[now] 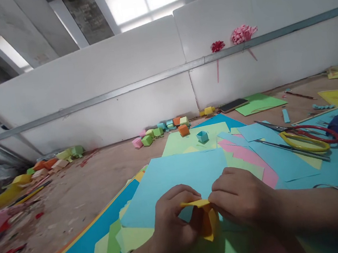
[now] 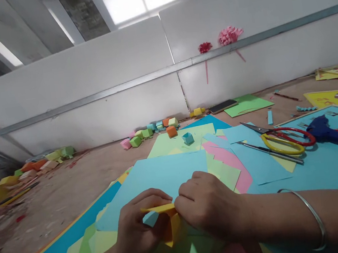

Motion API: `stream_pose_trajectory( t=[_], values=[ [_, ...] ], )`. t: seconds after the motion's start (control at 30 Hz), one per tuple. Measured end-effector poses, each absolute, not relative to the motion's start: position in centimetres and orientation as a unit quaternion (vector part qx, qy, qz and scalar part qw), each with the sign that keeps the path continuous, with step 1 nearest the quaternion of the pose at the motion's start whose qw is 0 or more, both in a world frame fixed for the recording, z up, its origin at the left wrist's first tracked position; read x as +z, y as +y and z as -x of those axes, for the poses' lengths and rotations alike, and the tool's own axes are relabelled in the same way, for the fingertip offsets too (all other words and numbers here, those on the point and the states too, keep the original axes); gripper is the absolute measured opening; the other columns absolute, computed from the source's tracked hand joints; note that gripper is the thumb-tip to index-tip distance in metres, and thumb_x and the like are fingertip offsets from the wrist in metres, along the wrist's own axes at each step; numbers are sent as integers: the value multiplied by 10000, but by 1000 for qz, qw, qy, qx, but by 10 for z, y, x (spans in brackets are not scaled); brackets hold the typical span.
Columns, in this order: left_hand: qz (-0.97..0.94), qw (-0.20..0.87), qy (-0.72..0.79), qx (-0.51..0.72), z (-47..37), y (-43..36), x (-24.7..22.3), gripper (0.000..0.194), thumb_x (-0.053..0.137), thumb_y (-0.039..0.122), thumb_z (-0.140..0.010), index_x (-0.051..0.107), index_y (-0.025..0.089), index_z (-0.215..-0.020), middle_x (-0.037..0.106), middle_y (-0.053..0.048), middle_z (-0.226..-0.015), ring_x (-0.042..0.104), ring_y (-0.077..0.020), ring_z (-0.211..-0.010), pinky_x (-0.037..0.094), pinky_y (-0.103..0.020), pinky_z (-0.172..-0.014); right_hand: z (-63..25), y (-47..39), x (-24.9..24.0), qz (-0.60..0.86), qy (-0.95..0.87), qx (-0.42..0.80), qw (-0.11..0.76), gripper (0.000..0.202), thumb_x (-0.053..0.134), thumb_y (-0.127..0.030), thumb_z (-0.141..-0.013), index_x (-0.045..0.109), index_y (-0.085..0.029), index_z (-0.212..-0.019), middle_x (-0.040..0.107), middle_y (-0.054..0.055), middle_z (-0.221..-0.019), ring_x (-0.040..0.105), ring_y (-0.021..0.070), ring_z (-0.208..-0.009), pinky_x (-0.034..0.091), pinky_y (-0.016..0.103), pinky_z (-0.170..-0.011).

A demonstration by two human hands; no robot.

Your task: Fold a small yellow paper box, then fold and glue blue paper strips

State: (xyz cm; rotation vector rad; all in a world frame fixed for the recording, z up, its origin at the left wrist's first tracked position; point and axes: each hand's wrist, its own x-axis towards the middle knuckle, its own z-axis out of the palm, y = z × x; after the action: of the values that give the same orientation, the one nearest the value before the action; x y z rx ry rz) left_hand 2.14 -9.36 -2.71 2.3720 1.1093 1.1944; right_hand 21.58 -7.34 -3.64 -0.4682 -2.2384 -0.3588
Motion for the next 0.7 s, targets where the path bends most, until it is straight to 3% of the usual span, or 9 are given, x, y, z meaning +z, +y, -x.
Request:
stream_pose_trajectory(
  t=[0.1,0.2,0.37,0.7],
  values=[
    [-808,159,390,411,-23,-93,-31,130,583,116,-760,668,181,-686,677,-46,-679,639,-142,-598,504,-226,-551,-216,-77,-31,227,-898,-47,373,226,494,-208,-933,650,-149,-780,613,34,-669,501,149,-602,318,281,-577],
    [-798,177,398,416,-24,-92,-37,158,563,74,-727,670,184,-687,661,-26,-673,619,-137,-601,480,-222,-555,-215,-82,-26,301,-899,65,312,284,628,-434,-849,657,-152,-827,626,40,-734,523,163,-638,319,279,-574],
    [-810,185,438,343,-29,-92,-39,116,550,108,-728,637,178,-695,638,-24,-680,573,-153,-629,445,-251,-583,-210,-86,-28,374,-885,101,257,64,550,-165,-758,613,-169,-766,597,31,-723,483,154,-627,270,281,-564],
    [-760,273,514,290,-37,-94,-33,108,554,143,-680,482,194,-618,547,30,-602,453,-123,-575,376,-240,-553,-207,-86,-27,391,-881,107,245,121,509,-85,-664,484,-190,-718,507,-18,-652,319,119,-557,178,260,-524]
  ],
)
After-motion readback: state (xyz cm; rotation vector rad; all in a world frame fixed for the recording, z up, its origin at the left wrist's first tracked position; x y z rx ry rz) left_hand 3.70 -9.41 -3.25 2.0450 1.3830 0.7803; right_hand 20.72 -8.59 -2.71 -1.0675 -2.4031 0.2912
